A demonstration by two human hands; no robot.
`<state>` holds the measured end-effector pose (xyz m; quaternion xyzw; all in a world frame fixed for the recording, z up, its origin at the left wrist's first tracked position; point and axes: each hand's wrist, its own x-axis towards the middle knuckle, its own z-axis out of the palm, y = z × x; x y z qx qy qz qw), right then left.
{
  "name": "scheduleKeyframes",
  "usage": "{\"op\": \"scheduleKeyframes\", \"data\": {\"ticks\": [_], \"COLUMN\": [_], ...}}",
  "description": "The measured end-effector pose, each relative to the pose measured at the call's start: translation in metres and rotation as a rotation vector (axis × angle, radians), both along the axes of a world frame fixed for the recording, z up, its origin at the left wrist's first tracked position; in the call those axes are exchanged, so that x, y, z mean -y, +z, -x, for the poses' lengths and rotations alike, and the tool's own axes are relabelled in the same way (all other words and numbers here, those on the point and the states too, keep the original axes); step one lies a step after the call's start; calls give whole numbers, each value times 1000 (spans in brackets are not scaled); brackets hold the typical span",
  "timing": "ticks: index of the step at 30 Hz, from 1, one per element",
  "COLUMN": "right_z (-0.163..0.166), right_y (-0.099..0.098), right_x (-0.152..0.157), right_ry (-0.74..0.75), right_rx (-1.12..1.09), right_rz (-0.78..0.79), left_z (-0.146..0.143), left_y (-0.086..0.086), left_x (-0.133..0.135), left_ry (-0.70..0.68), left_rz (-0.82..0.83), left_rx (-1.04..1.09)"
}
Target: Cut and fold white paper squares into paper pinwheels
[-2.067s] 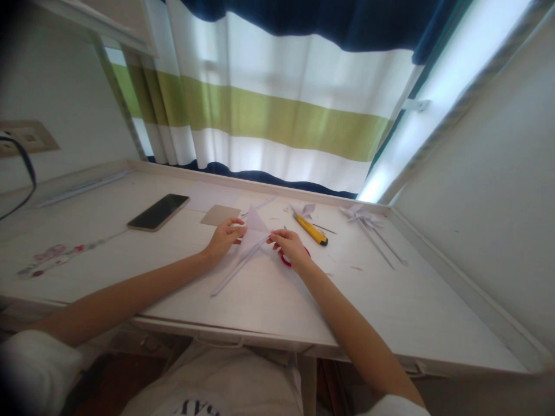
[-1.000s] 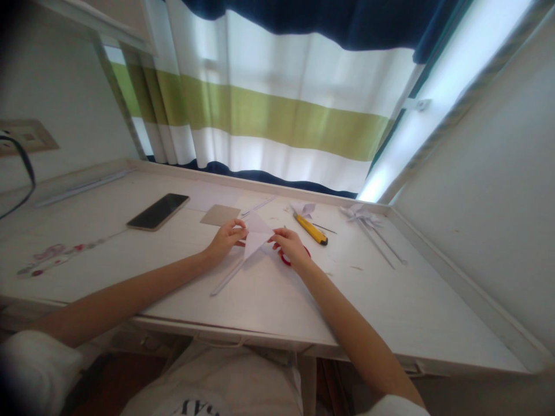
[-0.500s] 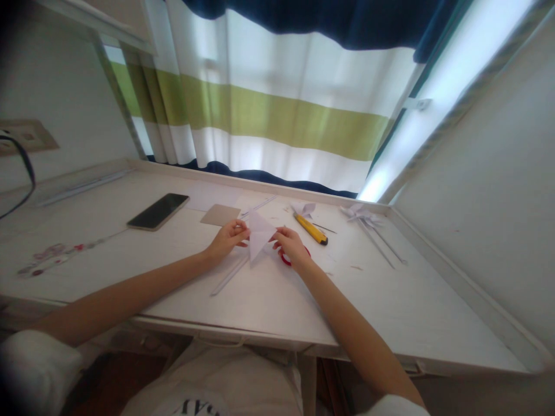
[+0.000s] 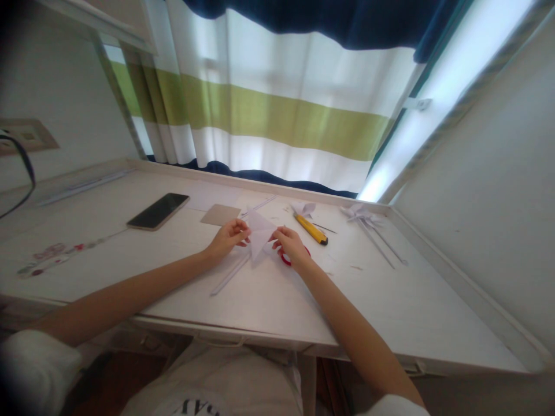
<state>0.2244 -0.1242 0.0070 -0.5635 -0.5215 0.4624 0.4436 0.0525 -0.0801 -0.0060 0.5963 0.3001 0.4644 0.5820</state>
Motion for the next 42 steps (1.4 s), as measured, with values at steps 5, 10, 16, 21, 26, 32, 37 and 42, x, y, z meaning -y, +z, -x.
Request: {"op": "scheduleKeyframes", "data": {"ticks": [5,10,16,21,26,32,37,42], "right_z": [3,3,3,3,5,7,8,8], "right_y": [2,3,4,3,3,3,2,2], "right_x": [3,5,6,6,7,8,8,8], "right_ry": [26,32,-4,-4,8,17,23,25], "right_rx": [45,107,175,236,302,369,383,361], "right_rz": [-70,-169,-301,-373,-404,-396,-387,-381], "left_z": [0,0,2,3,3,4,3,4], "left_y": [-1,-2,2,7,6,0,1,5], "left_x": [0,1,4,6,5,2,2,5], "left_ry": [-22,-51,-95,-121,-138,-148,-148,-157], "left_rz": [-8,-6,28,63,73,65,60,57], "left_rx": [-16,-36,-53,-40,-15,-2,-8,-8]}}
